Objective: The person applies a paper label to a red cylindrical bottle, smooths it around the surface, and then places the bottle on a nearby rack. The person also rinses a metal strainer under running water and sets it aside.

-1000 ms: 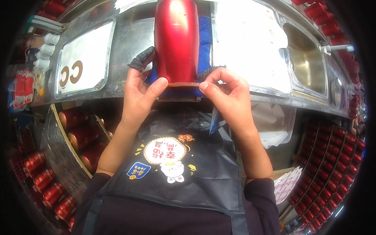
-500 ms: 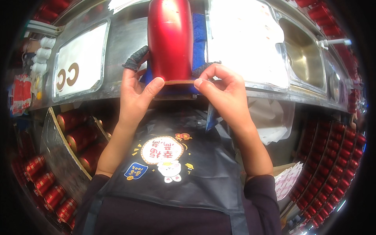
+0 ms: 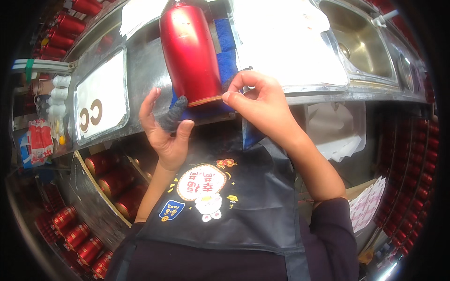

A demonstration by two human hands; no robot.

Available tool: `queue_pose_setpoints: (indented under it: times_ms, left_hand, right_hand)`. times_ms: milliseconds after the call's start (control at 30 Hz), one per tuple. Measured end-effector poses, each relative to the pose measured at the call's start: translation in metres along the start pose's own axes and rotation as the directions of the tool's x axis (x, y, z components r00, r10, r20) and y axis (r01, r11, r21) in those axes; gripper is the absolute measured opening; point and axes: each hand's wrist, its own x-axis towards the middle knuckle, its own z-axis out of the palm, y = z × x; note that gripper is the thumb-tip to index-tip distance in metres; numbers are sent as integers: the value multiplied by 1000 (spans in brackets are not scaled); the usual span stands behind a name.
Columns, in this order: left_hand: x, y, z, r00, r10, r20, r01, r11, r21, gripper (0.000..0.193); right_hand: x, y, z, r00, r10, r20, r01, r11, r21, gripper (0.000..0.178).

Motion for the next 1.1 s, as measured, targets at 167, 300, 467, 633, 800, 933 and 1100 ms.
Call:
queue_pose_setpoints:
  times_ms: [167, 300, 467, 633, 800, 933, 1100]
  left_hand:
    - [-10, -2, -6, 996, 43, 80, -62, 963, 261, 31]
    - [-16, -2, 0, 1000, 15, -3, -15, 982, 189, 28]
    - [-16, 2, -4, 999, 32, 37, -41, 961, 272, 25]
    - [-10, 11, -8, 994, 67, 81, -94, 911, 401, 20]
    - [-3, 16, -5, 991, 111, 77, -133, 895, 426, 17]
    - [1, 19, -4, 989, 110, 98, -142, 890, 433, 16]
    - [9, 25, 6, 979, 143, 146, -193, 876, 441, 15]
  right_hand:
    - [3, 1, 0, 1000, -14, 23, 14, 1000, 11, 11]
    - [5, 2, -1, 999, -31, 33, 31, 999, -8, 11]
    - [7, 6, -3, 997, -58, 48, 58, 998, 7, 11]
    - [10, 9, -3, 998, -54, 46, 54, 999, -2, 11]
    - [9, 9, -3, 998, -34, 44, 34, 999, 6, 11]
    - [9, 9, -2, 998, -44, 43, 44, 999, 1, 10]
    - [11, 10, 1, 997, -66, 46, 66, 998, -5, 10]
